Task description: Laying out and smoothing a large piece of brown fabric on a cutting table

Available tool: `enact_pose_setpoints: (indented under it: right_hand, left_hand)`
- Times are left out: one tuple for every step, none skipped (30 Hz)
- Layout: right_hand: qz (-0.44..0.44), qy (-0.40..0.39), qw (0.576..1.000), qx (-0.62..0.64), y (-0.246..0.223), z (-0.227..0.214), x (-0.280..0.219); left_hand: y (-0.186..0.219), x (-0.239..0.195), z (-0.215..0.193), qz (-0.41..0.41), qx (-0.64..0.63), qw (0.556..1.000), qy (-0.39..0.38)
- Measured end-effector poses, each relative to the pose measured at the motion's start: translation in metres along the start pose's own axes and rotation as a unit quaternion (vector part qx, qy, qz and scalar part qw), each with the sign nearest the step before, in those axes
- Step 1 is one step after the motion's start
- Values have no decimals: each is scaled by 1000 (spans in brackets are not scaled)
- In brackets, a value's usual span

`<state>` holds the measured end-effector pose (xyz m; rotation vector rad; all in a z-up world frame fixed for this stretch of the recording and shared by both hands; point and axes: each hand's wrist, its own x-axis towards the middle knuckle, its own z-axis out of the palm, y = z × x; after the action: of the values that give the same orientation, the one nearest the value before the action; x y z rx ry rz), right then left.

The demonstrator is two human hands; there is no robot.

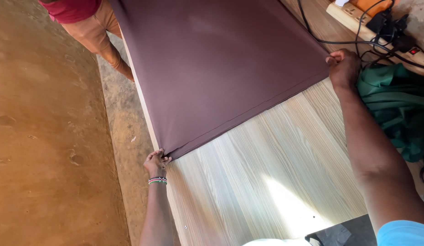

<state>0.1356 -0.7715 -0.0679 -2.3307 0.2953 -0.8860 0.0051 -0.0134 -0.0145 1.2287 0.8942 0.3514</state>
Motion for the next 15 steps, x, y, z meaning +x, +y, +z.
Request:
enact_pose_setpoints:
  right_hand:
    - [10, 14, 1000, 0, 3, 1, -3]
    - [19, 29, 999, -1, 7, 2, -5]
    - [19, 27, 999, -1, 9, 3, -6]
    - [25, 24, 999, 8, 12, 4, -6]
    - [32, 21, 999, 17, 14, 4, -9]
    - [33, 19, 999, 16, 22, 8, -10]
    - [34, 21, 999, 22, 29, 12, -10]
    - [34, 23, 999, 28, 36, 16, -11]
    - [35, 20, 999, 30, 34, 14, -12]
    - [38, 23, 998, 46, 32, 12, -13]
    - [40, 28, 997, 62, 30, 10, -12]
    - [40, 26, 997, 63, 31, 10, -13]
    - [42, 26, 997, 65, 32, 10, -14]
    - [44, 26, 996, 67, 33, 10, -14]
    - [44, 25, 996, 67, 37, 13, -14]
  left_hand:
    - [3, -7, 2, -9, 20, 1000, 16]
    - [6, -13, 3, -18, 39, 999, 32]
    - [7, -15, 2, -19, 40, 998, 34]
    - [7, -16, 2, -30, 39, 998, 34]
    - [8, -18, -1, -41, 39, 998, 35]
    - [7, -16, -2, -42, 41, 998, 36]
    - [6, -14, -4, -42, 37, 998, 35]
    - [5, -12, -6, -41, 33, 998, 34]
    - [1, -7, -8, -42, 34, 998, 38]
    - [-3, -2, -10, -42, 30, 998, 41]
    - [-6, 4, -11, -43, 24, 998, 43]
    - [-8, 5, -12, -43, 24, 998, 46]
    - [-10, 6, -14, -34, 25, 998, 36]
    - [-11, 8, -15, -26, 26, 999, 26]
    - [-12, 7, -16, -26, 26, 999, 27]
